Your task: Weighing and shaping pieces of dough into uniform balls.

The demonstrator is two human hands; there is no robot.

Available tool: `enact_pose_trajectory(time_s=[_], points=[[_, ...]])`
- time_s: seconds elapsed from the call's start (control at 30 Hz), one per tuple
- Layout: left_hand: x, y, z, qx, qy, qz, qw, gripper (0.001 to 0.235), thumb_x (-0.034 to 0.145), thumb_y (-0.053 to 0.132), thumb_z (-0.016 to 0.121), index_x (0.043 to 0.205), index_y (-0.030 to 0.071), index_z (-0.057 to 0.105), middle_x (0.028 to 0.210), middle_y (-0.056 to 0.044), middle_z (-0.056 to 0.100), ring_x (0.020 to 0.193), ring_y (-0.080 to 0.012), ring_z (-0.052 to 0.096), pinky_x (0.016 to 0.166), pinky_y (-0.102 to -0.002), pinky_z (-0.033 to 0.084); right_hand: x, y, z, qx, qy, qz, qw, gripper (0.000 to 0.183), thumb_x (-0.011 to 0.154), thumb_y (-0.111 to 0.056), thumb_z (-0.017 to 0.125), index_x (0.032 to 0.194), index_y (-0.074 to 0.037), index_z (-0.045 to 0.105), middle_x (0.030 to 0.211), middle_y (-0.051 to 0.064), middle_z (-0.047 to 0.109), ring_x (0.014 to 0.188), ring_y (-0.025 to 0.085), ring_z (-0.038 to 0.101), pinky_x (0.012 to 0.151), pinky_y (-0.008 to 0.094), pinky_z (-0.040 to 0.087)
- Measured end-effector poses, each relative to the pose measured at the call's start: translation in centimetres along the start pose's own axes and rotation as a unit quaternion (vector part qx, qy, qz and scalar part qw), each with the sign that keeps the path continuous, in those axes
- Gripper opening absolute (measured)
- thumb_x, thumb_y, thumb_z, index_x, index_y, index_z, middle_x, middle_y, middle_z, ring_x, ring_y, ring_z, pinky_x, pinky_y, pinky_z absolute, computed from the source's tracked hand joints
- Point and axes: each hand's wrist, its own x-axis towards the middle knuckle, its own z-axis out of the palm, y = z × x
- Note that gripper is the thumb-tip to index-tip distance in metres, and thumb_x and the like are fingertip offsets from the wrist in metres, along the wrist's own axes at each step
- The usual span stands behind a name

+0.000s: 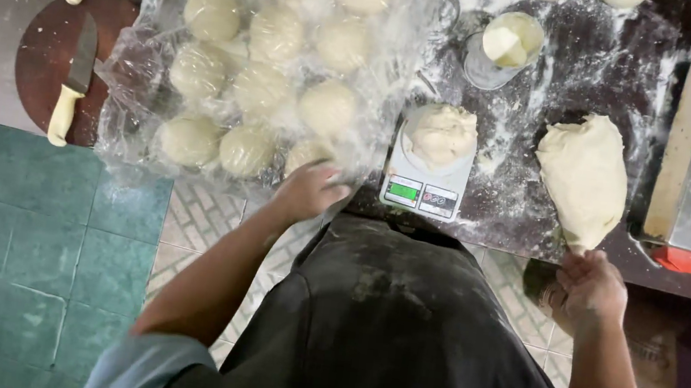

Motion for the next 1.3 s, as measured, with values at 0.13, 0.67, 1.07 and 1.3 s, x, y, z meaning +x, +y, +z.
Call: enact_pose_trajectory(time_s=[0.13, 0.67, 1.07, 1.3], points=[[-3.5, -0.3, -0.7, -0.020, -0.023, -0.160, 0.987, 0.061, 0.092, 0.046, 0.062, 0.137, 0.005, 0.061, 0.143, -0.020, 0.058, 0.130, -0.0360, 0.057, 0.111, -0.047, 0.043, -0.2, 0.7, 1.9, -0.123, 0.004, -0.001, 0.992, 0.027, 0.106, -0.025, 0.056, 0.123, -0.004, 0.058, 0.109, 0.011, 0.068, 0.099, 0.025, 0.067, 0.085, 0.042, 0.057], [-3.9, -6.6, 3.6, -0.020, 0.023, -0.031, 0.999, 0.085, 0.092, 0.075, 0.047, 0.140, 0.006, 0.059, 0.140, -0.025, 0.060, 0.125, -0.0442, 0.058, 0.106, -0.052, 0.043, 0.7, 0.1, 13.7, -0.784, -0.145, 0.004, 0.603, 0.076, 0.096, -0.056, 0.056, 0.160, -0.017, 0.039, 0.175, 0.016, 0.003, 0.144, 0.046, 0.043, 0.119, 0.051, 0.038], [-2.8, -1.0, -1.5, -0.022, 0.059, 0.034, 0.997, 0.049, 0.096, 0.035, 0.073, 0.134, 0.004, 0.066, 0.127, -0.022, 0.067, 0.108, -0.0365, 0.069, 0.095, -0.043, 0.055, -2.7, 0.8, 11.9, -0.707, -0.181, -0.002, 0.684, 0.095, 0.087, -0.054, 0.068, 0.162, -0.012, 0.027, 0.175, 0.011, -0.008, 0.156, 0.036, 0.023, 0.125, 0.045, 0.029], [1.2, 3.3, -1.9, 0.020, 0.011, 0.017, 1.000, 0.048, 0.096, 0.035, 0.069, 0.134, 0.005, 0.063, 0.128, -0.019, 0.068, 0.105, -0.0326, 0.070, 0.095, -0.046, 0.051, -2.5, 0.2, 12.2, -0.750, -0.168, -0.060, 0.636, 0.090, 0.091, -0.058, 0.065, 0.163, -0.019, 0.028, 0.173, 0.013, -0.006, 0.159, 0.037, 0.007, 0.127, 0.046, 0.017]])
